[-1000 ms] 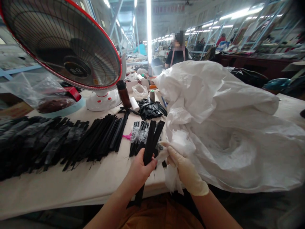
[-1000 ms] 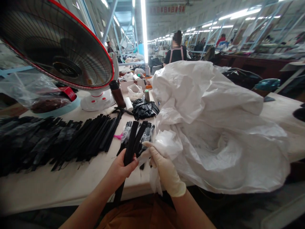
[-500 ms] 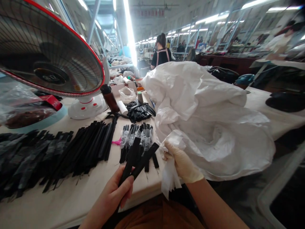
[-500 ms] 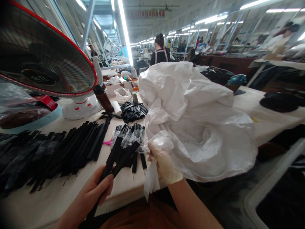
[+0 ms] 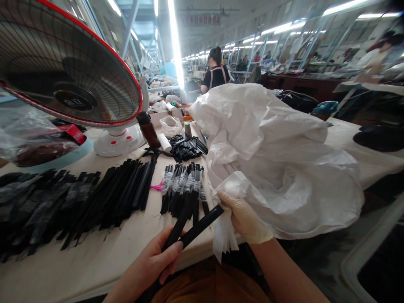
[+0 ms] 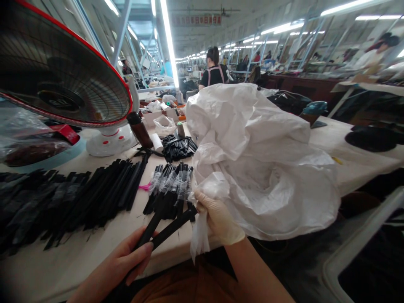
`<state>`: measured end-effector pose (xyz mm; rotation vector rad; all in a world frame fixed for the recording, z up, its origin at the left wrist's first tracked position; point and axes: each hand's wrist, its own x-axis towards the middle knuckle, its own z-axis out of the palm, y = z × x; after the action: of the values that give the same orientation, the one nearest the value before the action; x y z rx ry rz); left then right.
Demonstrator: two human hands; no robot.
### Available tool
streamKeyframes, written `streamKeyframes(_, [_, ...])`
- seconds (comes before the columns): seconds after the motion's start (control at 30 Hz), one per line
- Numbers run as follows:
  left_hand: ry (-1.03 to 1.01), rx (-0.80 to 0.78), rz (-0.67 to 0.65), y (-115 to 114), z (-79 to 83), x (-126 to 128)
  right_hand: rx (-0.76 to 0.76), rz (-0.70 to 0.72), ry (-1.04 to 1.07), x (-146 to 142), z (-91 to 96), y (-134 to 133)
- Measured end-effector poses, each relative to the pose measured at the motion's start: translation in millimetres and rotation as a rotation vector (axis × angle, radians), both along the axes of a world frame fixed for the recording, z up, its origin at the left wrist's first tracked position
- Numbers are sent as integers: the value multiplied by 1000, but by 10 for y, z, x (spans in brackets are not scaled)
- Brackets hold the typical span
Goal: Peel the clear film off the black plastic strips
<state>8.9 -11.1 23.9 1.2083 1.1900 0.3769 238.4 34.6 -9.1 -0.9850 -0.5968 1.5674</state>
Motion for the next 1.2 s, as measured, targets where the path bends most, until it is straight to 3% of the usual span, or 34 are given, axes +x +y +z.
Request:
streamKeyframes(0.43, [22, 12, 44, -23, 41, 9, -106, -94, 54, -23, 35, 21])
streamKeyframes(0.63, [17, -9, 42, 13, 49, 25, -102, 9, 67, 0, 26, -2])
streamKeyframes(0.8, [31, -1, 71, 17, 28, -17, -105, 12, 48, 22, -20, -1])
streamKeyframes(1.07, [-18, 5, 43, 36, 96, -29, -117, 46, 112, 24, 53, -31])
streamKeyframes(1.2, [-26, -22, 22, 68, 100, -45, -101, 110, 35, 52, 82, -53])
